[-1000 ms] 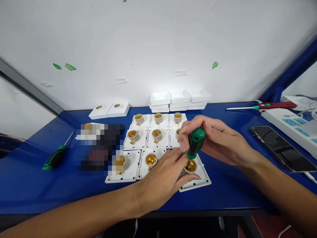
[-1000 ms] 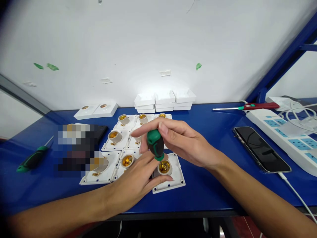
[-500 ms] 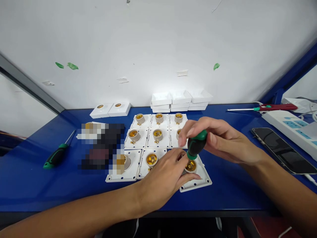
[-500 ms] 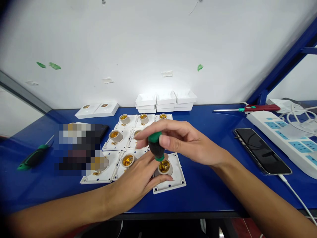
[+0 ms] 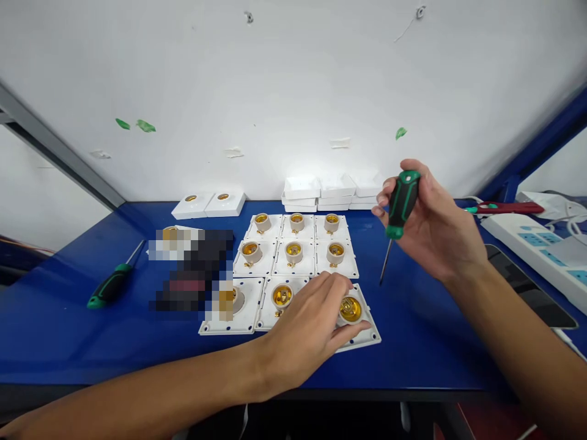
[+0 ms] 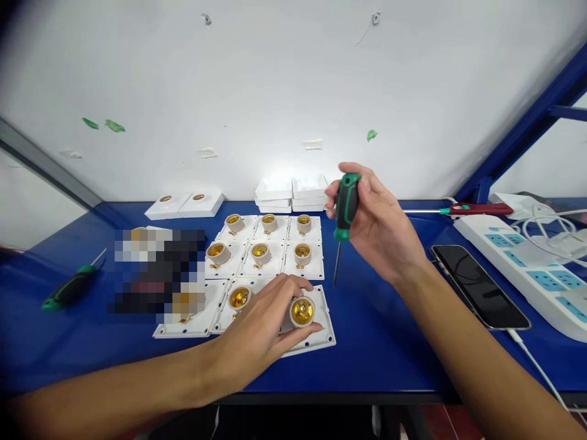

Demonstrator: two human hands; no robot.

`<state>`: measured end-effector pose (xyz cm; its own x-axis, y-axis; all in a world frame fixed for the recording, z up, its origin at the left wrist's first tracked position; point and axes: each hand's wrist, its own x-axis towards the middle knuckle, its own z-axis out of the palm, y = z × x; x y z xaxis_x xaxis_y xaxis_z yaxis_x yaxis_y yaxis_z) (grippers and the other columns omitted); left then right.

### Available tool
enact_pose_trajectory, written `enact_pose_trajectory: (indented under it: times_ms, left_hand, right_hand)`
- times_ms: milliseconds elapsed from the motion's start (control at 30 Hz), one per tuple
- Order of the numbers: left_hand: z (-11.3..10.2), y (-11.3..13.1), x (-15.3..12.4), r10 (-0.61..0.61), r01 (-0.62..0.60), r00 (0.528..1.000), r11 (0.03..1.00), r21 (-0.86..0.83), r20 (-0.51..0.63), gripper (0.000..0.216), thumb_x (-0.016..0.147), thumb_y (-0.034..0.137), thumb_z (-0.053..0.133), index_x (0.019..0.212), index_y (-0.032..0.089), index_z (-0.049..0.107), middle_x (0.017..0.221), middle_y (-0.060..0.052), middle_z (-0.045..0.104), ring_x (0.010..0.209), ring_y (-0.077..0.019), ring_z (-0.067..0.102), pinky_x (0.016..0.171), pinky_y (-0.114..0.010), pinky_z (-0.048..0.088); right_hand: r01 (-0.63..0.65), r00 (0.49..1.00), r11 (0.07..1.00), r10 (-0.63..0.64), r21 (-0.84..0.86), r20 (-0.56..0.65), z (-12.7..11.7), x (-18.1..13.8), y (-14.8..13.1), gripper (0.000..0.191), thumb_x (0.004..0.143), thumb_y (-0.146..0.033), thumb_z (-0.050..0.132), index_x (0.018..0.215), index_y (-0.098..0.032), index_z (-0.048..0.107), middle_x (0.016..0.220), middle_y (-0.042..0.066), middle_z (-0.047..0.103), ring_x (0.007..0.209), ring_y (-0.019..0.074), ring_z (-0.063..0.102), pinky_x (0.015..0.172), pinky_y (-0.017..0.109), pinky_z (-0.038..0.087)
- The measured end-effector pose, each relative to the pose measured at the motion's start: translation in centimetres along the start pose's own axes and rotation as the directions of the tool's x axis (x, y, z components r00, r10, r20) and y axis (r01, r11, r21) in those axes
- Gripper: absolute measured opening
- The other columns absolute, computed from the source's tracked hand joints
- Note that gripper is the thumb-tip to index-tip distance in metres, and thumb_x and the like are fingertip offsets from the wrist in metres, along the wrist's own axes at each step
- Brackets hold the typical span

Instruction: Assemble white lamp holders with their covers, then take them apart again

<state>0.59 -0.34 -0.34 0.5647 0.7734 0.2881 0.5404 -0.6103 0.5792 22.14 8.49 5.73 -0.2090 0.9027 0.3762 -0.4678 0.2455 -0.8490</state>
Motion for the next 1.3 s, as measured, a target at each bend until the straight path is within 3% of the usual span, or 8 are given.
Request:
enact_pose_trajectory:
  times_ms: [133, 367, 467, 567, 700, 833, 1033, 1300]
  left_hand:
    - [0.1, 0.2, 0.5, 0.019, -0.024, 0.998, 0.996, -0.087, -0.063, 0.032, 0.095, 0.027, 0.076, 0.111, 0.024, 0.048, 0.116, -0.004, 0.065, 0.108, -0.0227, 0.064, 0.092, -0.038, 0.054]
    - [-0.8, 1.1, 5.1, 0.037, -0.034, 0.998, 0.998, 0.052, -0.043, 0.035, 0.094, 0.053, 0.072, 0.099, 0.023, 0.055, 0.089, 0.001, 0.065, 0.083, -0.0209, 0.06, 0.078, -0.036, 0.047]
    - [-1.1, 1.0, 7.4, -0.01, 0.011, 1.0, 0.995, 0.095, -0.012, 0.039, 0.097, 0.061, 0.064, 0.102, 0.023, 0.056, 0.091, 0.0, 0.066, 0.082, -0.0208, 0.06, 0.073, -0.033, 0.045]
    - [-1.3, 0.4, 9.9, 0.05, -0.051, 0.999, 0.943, 0.33, 0.01, 0.043, 0.099, 0.062, 0.058, 0.108, 0.021, 0.058, 0.094, -0.003, 0.068, 0.094, -0.0261, 0.06, 0.086, -0.039, 0.043]
    - [-1.0, -0.6, 13.5, 0.035, -0.138, 0.98, 0.826, 0.546, 0.194, 0.04, 0.102, 0.054, 0.059, 0.113, 0.016, 0.062, 0.102, -0.011, 0.071, 0.107, -0.0334, 0.059, 0.095, -0.046, 0.037]
    - [-0.2, -1.1, 16.2, -0.001, -0.165, 0.958, 0.817, 0.553, 0.287, 0.032, 0.097, 0.043, 0.071, 0.109, 0.014, 0.065, 0.103, -0.014, 0.072, 0.111, -0.0362, 0.059, 0.099, -0.048, 0.035]
    - [-0.3, -1.5, 17.5, -0.038, -0.16, 0.932, 0.849, 0.504, 0.361, 0.03, 0.095, 0.04, 0.072, 0.111, 0.016, 0.061, 0.096, -0.009, 0.073, 0.101, -0.03, 0.062, 0.098, -0.044, 0.036]
    - [-0.4, -2.6, 17.7, -0.004, -0.122, 0.96, 0.895, 0.43, 0.281, 0.037, 0.094, 0.031, 0.068, 0.124, 0.015, 0.055, 0.122, -0.012, 0.069, 0.117, -0.0306, 0.058, 0.098, -0.04, 0.034]
  right_hand:
    - [0.028, 0.971, 0.998, -0.039, -0.049, -0.236, -3.1, 1.9, 1.8, 0.014, 0.096, -0.039, 0.068, 0.105, -0.029, 0.074, 0.093, -0.002, 0.071, 0.078, 0.0109, 0.066, 0.07, 0.022, 0.056]
    - [-0.066, 0.879, 0.998, 0.049, -0.019, -0.474, -6.7, 3.3, 5.0, 0.014, 0.099, -0.028, 0.059, 0.098, -0.024, 0.072, 0.082, -0.001, 0.071, 0.063, 0.0098, 0.062, 0.055, 0.022, 0.048]
    - [-0.059, 0.867, 0.998, 0.039, -0.026, -0.497, -7.8, 3.8, 5.5, 0.012, 0.098, -0.03, 0.059, 0.098, -0.024, 0.069, 0.078, -0.002, 0.069, 0.059, 0.0094, 0.06, 0.052, 0.022, 0.046]
    - [-0.043, 0.861, 0.998, 0.015, -0.044, -0.509, -8.9, 4.4, 5.8, 0.013, 0.097, -0.036, 0.062, 0.099, -0.024, 0.067, 0.077, -0.003, 0.068, 0.057, 0.0091, 0.06, 0.051, 0.021, 0.045]
    - [-0.014, 0.844, 0.997, -0.028, -0.073, -0.536, -10.2, 5.0, 6.0, 0.018, 0.096, -0.041, 0.062, 0.099, -0.024, 0.064, 0.076, -0.003, 0.067, 0.054, 0.0085, 0.059, 0.049, 0.021, 0.045]
    - [0.003, 0.826, 0.995, -0.057, -0.096, -0.561, -11.2, 5.2, 6.0, 0.022, 0.095, -0.045, 0.064, 0.098, -0.024, 0.064, 0.075, -0.004, 0.067, 0.051, 0.008, 0.058, 0.046, 0.02, 0.043]
    - [0.013, 0.805, 0.993, -0.079, -0.116, -0.588, -11.5, 5.4, 6.5, 0.02, 0.096, -0.042, 0.059, 0.1, -0.022, 0.064, 0.072, -0.003, 0.068, 0.052, 0.0079, 0.058, 0.047, 0.019, 0.043]
    - [0.062, 0.809, 0.945, -0.236, -0.322, -0.538, -10.7, 5.1, 6.1, 0.028, 0.095, -0.049, 0.059, 0.098, -0.022, 0.065, 0.074, -0.004, 0.065, 0.051, 0.0081, 0.054, 0.048, 0.022, 0.039]
